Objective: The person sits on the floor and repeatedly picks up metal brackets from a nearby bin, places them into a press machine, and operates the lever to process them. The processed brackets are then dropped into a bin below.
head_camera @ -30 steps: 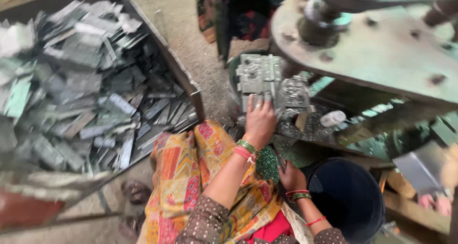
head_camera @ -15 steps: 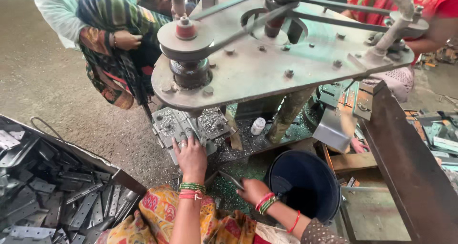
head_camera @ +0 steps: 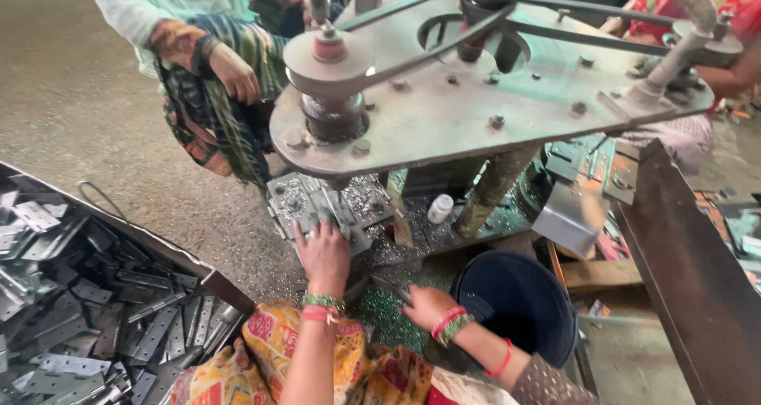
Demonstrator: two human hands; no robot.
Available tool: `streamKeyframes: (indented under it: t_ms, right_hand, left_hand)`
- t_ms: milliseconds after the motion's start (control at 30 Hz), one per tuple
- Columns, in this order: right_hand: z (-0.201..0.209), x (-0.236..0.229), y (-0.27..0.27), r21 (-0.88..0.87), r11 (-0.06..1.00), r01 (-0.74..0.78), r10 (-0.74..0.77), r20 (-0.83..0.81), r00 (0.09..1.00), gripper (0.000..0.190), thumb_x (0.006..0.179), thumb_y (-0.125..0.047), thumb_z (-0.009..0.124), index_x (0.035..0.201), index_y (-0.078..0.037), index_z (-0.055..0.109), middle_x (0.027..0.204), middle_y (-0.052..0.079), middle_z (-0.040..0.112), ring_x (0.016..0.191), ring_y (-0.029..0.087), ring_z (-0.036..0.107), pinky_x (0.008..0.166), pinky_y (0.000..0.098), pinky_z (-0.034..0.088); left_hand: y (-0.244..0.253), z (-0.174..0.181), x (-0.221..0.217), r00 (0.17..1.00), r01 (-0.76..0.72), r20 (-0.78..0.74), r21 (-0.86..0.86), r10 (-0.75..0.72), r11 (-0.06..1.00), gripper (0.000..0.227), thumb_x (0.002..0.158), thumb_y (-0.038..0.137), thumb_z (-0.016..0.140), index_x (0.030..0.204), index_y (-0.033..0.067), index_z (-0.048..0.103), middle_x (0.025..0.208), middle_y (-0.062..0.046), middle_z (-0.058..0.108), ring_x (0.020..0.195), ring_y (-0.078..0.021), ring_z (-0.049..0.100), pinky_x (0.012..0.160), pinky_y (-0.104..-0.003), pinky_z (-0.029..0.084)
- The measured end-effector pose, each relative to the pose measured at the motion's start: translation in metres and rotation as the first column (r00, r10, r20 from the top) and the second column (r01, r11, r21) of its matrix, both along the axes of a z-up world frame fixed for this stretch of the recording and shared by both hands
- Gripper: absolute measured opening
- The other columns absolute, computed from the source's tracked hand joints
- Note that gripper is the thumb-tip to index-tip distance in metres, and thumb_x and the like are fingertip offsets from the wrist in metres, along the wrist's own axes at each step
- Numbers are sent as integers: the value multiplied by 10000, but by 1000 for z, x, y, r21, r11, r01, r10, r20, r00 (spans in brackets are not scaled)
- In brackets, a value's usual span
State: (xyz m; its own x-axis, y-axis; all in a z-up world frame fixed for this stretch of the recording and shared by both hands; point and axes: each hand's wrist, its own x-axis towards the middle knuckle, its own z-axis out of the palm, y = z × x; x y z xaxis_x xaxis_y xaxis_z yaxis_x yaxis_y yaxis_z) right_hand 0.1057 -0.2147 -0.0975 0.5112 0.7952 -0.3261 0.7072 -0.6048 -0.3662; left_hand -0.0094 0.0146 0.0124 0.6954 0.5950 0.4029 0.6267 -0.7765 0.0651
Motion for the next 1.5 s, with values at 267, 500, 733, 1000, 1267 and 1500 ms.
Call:
streamKeyframes:
  t_ms: [267,500,733,1000,1267,1500]
  right_hand:
    - [-28,-16,-14,98,991,89,-85,-42,995,350,871,-404,708,1006,-90,630,799,200,699,765,408,695,722,529,534]
    - [-20,-8,-15,47,997,68,-66,-39,997,382,862,-443,721,984,-85,668,826,187,709,800,407,704,741,515,549]
    - [9,4,-5,-35,997,-66,69,77,995,466,880,-494,701,1009,-51,633,848,228,728,837,427,713,752,531,557]
    - [-51,0,-12,130,991,16,-26,80,996,424,907,-462,648,1036,-59,630,822,239,715,777,451,706,701,547,549]
    - [-19,11,-8,82,994,-70,74,-38,997,438,851,-461,711,966,-40,685,890,266,715,881,457,697,784,536,542]
    - [-20,2,-14,-8,1000,-9,9,29,1000,491,878,-508,679,981,-30,632,852,249,717,839,451,699,762,541,534]
  left_hand:
    - [19,-5,11,998,-28,-48,74,32,997,373,897,322,597,1164,107,744,1348,-48,673,1219,-229,632,1235,-575,166]
    - [9,1,5,1000,-12,22,31,11,999,250,892,290,617,1041,198,795,1262,-110,690,1186,-288,641,1205,-583,168]
    - [7,-15,6,998,-8,67,96,2,995,258,859,204,610,993,79,792,1253,-122,695,1185,-269,661,1233,-577,184]
    - [18,-11,20,998,-29,62,6,28,1000,319,986,277,559,1050,57,781,1348,-137,668,1257,-307,616,1251,-587,160]
    - [7,-18,14,989,-29,146,72,19,997,338,999,310,559,977,59,784,1283,-130,698,1213,-314,667,1250,-564,173]
    - [4,-21,10,997,-4,80,54,-1,999,293,927,200,564,1036,24,771,1322,-147,685,1156,-288,674,1253,-571,168]
